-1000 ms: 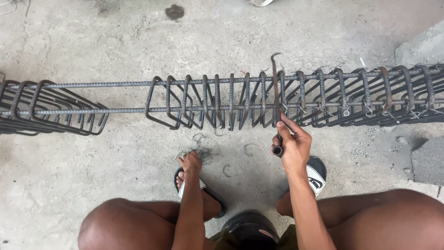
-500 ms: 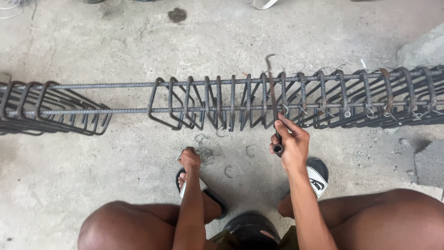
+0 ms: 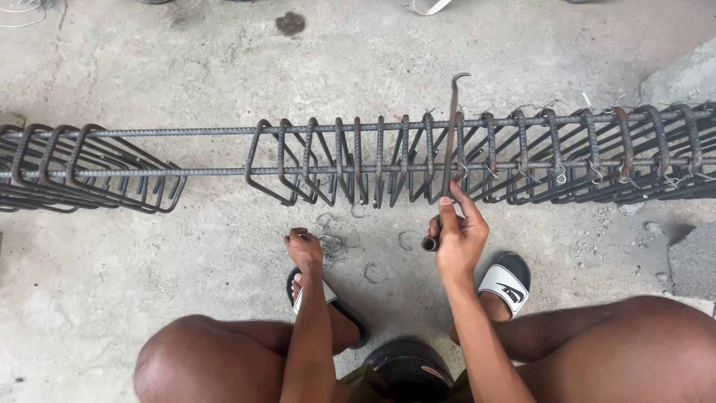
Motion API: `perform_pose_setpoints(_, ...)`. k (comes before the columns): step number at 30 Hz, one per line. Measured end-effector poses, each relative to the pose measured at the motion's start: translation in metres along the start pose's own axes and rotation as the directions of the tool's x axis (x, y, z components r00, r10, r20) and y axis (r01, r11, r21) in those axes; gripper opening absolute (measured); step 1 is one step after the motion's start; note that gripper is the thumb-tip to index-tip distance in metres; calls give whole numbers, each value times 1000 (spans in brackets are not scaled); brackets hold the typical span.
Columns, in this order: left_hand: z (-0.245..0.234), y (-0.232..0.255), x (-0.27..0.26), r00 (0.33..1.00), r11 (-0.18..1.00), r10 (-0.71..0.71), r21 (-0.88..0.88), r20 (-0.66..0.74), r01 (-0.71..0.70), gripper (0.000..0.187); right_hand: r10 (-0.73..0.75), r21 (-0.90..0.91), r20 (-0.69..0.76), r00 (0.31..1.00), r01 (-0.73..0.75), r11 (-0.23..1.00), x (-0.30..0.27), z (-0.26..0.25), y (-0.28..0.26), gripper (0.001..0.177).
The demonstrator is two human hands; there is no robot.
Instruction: Tying rebar stirrups to longitudinal bars using wire and a hook tool
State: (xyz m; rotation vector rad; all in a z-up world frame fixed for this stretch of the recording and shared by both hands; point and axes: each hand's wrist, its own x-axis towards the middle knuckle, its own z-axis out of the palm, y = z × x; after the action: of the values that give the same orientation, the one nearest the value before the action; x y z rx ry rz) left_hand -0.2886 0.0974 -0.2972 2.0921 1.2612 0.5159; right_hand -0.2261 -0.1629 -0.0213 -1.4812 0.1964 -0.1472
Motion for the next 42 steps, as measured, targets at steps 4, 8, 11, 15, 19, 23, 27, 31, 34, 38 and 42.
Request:
perform_pose_setpoints(4,4,-7,1,1000,999,-18,-47,-18,17,7,7,31,-22,1000,-6,999,-3,0,13,29)
perform_pose_setpoints(8,13,-11,2,1000,1000,4,-23,-21,-5,7,51,-8,12,999,-51,999,-5,2,19,29)
perform_pose_setpoints(11,13,-19,1,999,1000,15,-22,-32,-16,8,34,-1,21,999,-34,999,-4,-1,16,29)
perform_pose_setpoints(15,14,-23,0,1000,999,8,-31,12,-8,9,6,-9,56,998,-5,1000,1,-4,13,28)
perform_pose_setpoints(19,17,-26,-5,998,1000,0,-22,60,1,9,-15,-77,89,996,22,997,-12,5,4,29)
perform_pose_setpoints(23,16,-22,-10,994,1000,13,-18,106,-11,9,1,-126,121,993,15,992,-10,3,10,30)
perform_pose_setpoints(27,9,-10,-13,992,997,48,-61,119,-41,13,-2,-125,112,994,16,992,-9,0,15,31)
perform_pose_setpoints(31,17,-25,-9,990,998,54,-36,128,-50,15,-2,-157,127,992,22,987,-11,0,11,30)
perform_pose_setpoints(34,24,-32,-3,990,999,38,3,139,-39,20,37,-142,121,992,-19,990,-6,-1,16,30)
perform_pose_setpoints(38,42,-45,2,976,996,-41,89,215,22,22,123,-62,113,986,-116,991,-5,-2,21,29)
perform_pose_setpoints(42,49,-44,8,941,984,-100,173,324,45,26,86,-92,118,989,-75,993,-4,-2,12,29)
